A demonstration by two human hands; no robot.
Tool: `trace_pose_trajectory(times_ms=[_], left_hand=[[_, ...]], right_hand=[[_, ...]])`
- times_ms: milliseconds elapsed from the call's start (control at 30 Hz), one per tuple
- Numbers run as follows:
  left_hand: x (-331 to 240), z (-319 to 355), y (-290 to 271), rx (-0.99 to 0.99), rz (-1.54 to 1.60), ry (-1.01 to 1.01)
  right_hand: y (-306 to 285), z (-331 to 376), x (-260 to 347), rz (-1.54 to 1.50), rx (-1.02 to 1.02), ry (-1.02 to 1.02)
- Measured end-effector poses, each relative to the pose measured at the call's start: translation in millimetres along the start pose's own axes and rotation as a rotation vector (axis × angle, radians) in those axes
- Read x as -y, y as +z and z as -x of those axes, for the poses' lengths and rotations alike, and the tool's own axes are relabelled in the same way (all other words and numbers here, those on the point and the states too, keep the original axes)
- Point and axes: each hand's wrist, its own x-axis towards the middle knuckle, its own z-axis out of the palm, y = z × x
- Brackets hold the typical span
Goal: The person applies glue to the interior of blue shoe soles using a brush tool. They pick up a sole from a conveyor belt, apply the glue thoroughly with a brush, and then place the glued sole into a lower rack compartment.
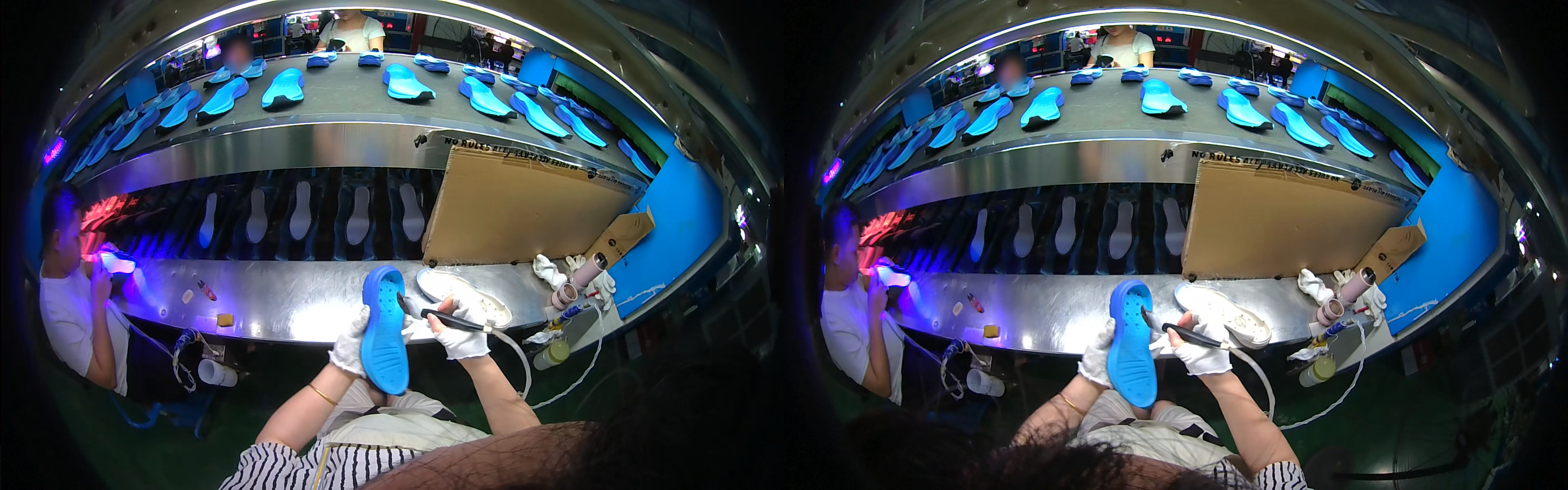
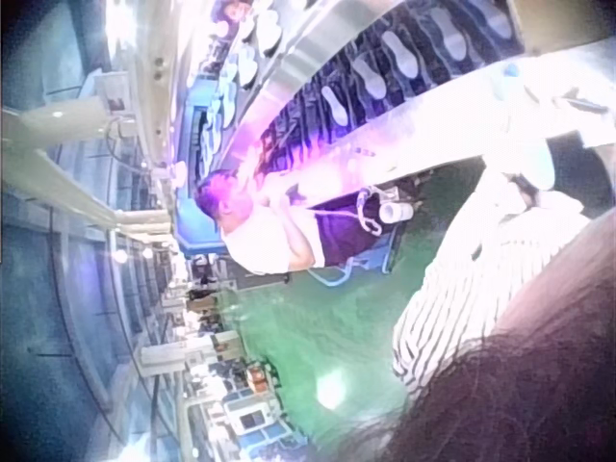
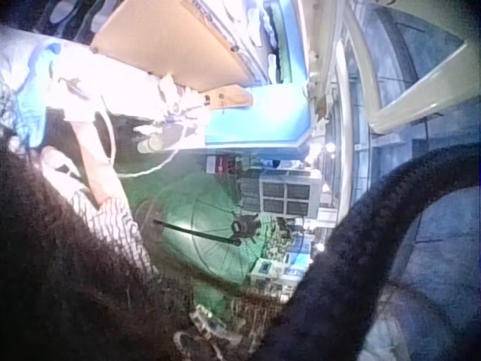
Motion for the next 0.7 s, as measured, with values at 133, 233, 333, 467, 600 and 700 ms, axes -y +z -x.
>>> trace_pose_trajectory(times_ms=[133, 233, 333, 467, 600, 700], left_hand=[[22.5, 1.2, 11.5, -0.221, -0.308, 0.154], [26.8, -4.0, 1.1, -0.145, -0.168, 0.175], [21.7, -6.4, 5.4, -0.115, -0.123, 0.177], [15.3, -9.9, -14.8, -0.133, -0.112, 0.157], [7.1, -8.8, -12.4, -0.146, -0.083, 0.17], [-0.7, -7.4, -8.0, -0.167, -0.081, 0.199]], right_hand=[[25.8, 1.1, 12.1, 0.143, 0.004, -0.41], [28.9, 16.0, 4.7, 0.171, 0.243, -0.169], [25.7, 18.8, 5.8, -0.072, 0.168, -0.045], [32.2, 17.8, 6.4, 0.214, 0.227, -0.333], [39.3, 33.2, 8.0, -0.097, 0.305, 0.004], [28.5, 27.5, 12.2, 0.204, 0.305, -0.162]])
